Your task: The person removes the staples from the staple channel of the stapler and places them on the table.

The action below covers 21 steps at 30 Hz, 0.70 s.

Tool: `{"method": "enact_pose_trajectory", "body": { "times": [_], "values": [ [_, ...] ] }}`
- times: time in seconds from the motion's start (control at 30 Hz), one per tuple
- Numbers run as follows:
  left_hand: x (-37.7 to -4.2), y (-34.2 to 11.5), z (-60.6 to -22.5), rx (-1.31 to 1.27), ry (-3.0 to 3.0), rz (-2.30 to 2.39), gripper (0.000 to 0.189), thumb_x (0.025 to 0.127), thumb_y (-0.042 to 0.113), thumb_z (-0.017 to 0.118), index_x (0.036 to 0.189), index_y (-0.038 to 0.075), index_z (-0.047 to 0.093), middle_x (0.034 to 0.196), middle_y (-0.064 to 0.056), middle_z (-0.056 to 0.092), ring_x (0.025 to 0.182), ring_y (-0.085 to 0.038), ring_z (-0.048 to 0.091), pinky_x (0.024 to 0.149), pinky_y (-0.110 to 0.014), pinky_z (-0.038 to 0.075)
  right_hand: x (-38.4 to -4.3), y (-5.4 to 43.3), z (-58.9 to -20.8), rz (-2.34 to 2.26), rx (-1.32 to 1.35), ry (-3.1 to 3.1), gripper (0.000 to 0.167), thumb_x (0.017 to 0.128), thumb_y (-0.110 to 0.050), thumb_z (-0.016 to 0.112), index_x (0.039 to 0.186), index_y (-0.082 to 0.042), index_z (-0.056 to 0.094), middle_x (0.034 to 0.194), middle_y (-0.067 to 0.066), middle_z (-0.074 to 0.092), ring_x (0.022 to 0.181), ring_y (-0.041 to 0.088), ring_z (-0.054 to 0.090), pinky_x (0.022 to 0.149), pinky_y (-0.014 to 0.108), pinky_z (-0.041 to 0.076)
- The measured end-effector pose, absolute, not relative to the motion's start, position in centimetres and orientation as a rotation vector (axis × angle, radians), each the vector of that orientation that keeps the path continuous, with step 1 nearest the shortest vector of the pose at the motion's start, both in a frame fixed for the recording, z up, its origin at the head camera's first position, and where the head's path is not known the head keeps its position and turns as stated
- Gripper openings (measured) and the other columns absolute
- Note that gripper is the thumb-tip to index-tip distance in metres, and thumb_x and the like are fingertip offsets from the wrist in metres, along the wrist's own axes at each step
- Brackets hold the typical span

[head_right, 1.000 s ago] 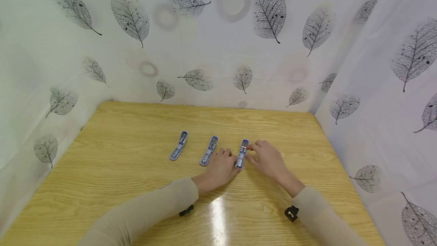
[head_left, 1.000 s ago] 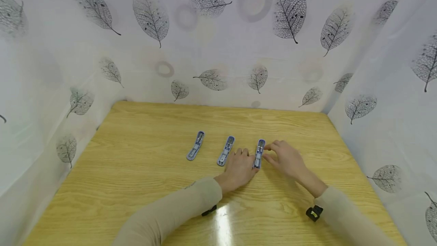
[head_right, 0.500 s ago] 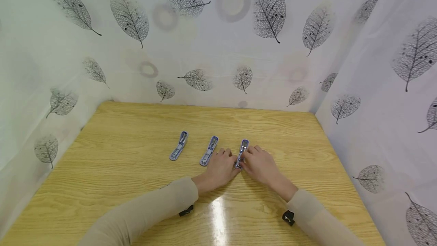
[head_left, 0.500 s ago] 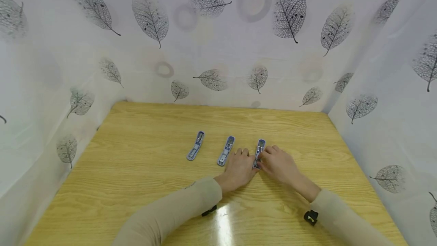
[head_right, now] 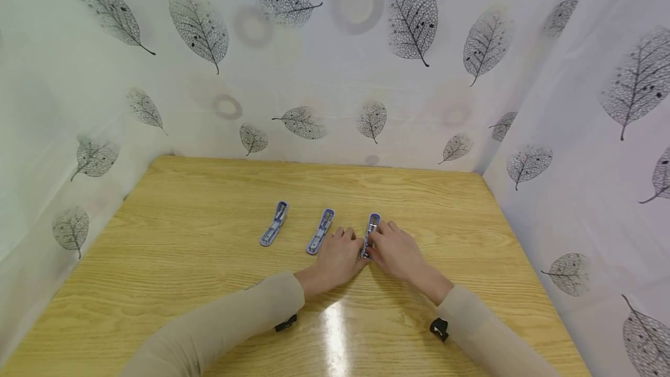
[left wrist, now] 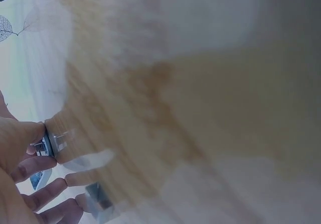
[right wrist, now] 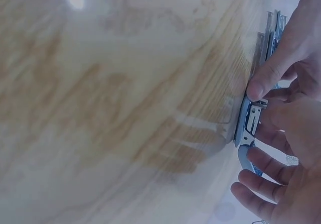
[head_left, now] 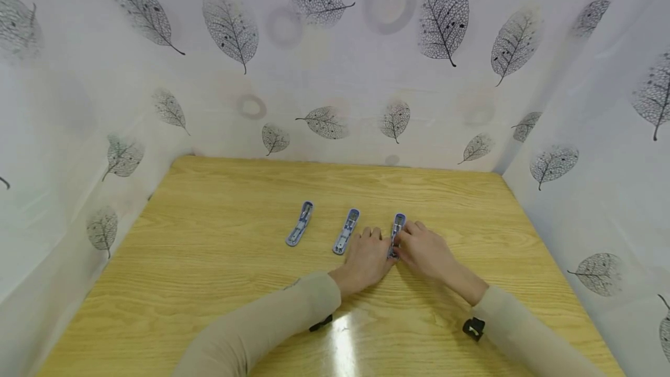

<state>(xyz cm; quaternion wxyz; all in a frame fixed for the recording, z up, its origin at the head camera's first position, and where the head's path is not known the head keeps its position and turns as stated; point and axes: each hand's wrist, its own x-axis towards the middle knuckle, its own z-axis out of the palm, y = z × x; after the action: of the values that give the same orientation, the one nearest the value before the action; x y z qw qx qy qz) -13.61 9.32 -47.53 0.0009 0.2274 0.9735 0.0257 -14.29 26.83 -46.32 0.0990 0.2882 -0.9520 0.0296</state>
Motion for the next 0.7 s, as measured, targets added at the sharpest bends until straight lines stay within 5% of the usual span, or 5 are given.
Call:
{"method": "enact_pose_trajectory", "body": {
  "times": [0.7],
  "values": [
    [-13.54, 9.3, -47.65, 0.727, 3.074, 0.083, 0.047, 0.099, 0.064, 0.061, 0.124, 0.025, 0.074, 0.119, 0.0, 0.07, 0.105, -0.018, 0.064, 0.083, -0.034, 0.056, -14.74, 26.81, -45.84, 0.204, 0.886, -2.872, 0.011, 0.093, -0.02, 0.08, 0.094, -0.01, 0.074, 0.095, 0.004, 0.062, 0.083, 0.016, 0.055, 0.064, 0.027, 0.052]
  ]
}}
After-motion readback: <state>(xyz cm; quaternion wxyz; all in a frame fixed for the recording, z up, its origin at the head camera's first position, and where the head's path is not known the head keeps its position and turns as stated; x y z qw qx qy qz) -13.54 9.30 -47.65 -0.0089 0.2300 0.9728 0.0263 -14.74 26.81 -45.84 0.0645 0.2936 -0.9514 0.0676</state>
